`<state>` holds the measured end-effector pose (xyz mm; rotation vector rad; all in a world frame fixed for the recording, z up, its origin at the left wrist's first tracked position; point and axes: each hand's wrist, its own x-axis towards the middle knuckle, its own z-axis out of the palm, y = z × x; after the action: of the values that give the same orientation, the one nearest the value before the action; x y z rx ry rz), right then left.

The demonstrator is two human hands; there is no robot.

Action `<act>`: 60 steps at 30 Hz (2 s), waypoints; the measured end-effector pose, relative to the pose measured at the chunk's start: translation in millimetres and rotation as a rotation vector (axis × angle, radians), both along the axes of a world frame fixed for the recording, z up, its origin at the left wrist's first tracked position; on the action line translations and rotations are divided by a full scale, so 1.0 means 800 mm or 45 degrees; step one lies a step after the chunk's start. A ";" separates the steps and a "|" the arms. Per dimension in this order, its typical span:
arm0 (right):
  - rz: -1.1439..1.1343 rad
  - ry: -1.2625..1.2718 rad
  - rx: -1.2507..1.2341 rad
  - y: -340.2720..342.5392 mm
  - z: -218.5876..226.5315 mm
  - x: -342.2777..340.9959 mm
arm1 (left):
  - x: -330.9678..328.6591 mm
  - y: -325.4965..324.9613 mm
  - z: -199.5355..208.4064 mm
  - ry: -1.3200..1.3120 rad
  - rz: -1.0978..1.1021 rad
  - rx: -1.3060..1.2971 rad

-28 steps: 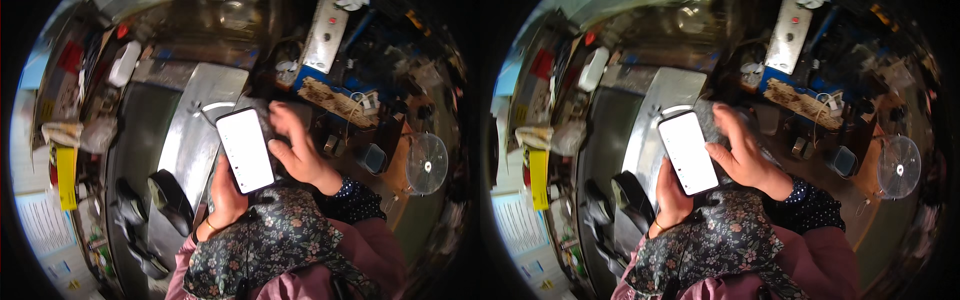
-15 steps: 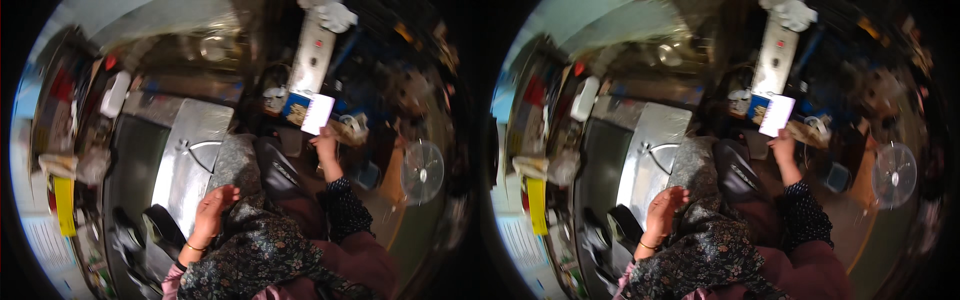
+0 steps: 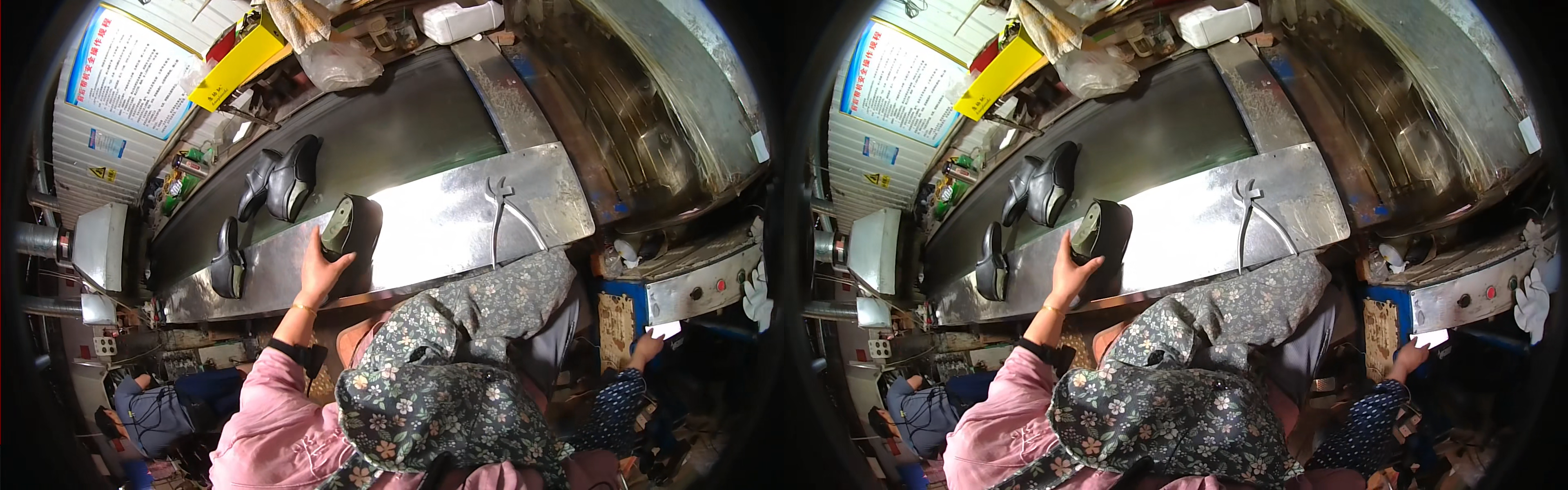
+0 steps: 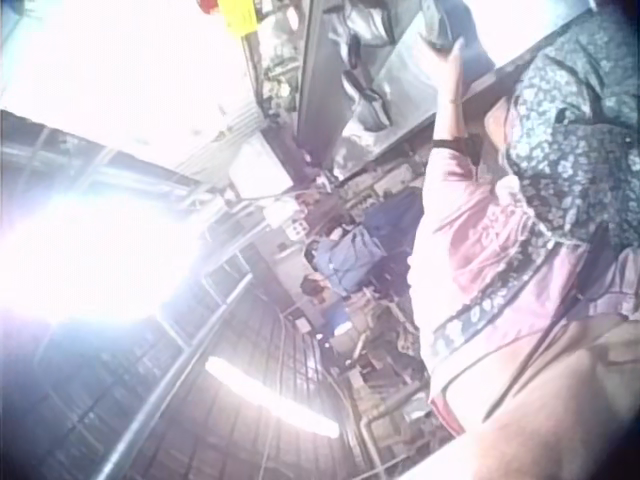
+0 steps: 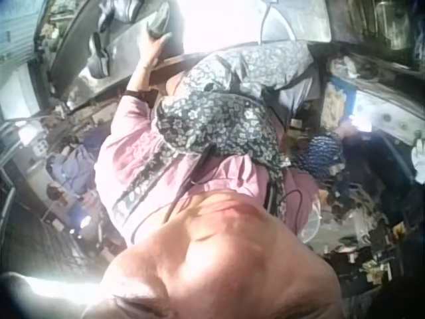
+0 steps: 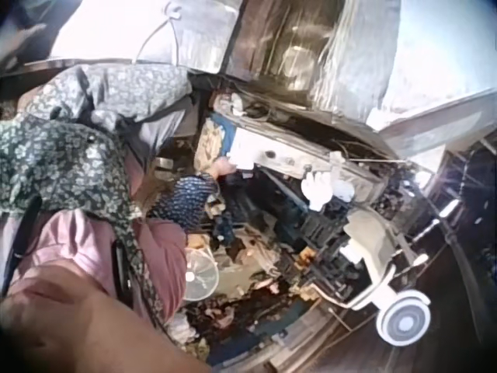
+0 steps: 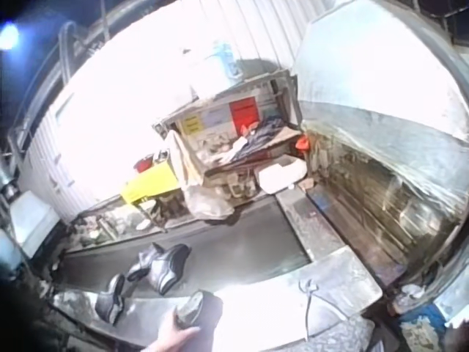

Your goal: Operating a shoe assembly machine and processing shoes on a conveyor belt.

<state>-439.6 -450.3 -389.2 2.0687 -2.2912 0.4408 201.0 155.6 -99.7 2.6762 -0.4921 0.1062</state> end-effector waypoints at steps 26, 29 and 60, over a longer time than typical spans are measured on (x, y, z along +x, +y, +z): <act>1.274 -1.174 0.937 0.369 0.418 0.440 | -0.165 -0.252 0.012 1.089 -1.433 -0.721; 1.227 -1.260 0.895 0.369 0.404 0.440 | -0.181 -0.251 0.015 0.988 -1.362 -0.774; 0.656 -1.407 0.717 0.408 0.336 0.370 | -0.169 -0.274 0.013 1.948 -1.145 -0.813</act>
<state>-143.9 -124.1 -120.7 3.3327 -2.4487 1.3933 65.6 -63.3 -89.2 1.1157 -0.7879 -1.5378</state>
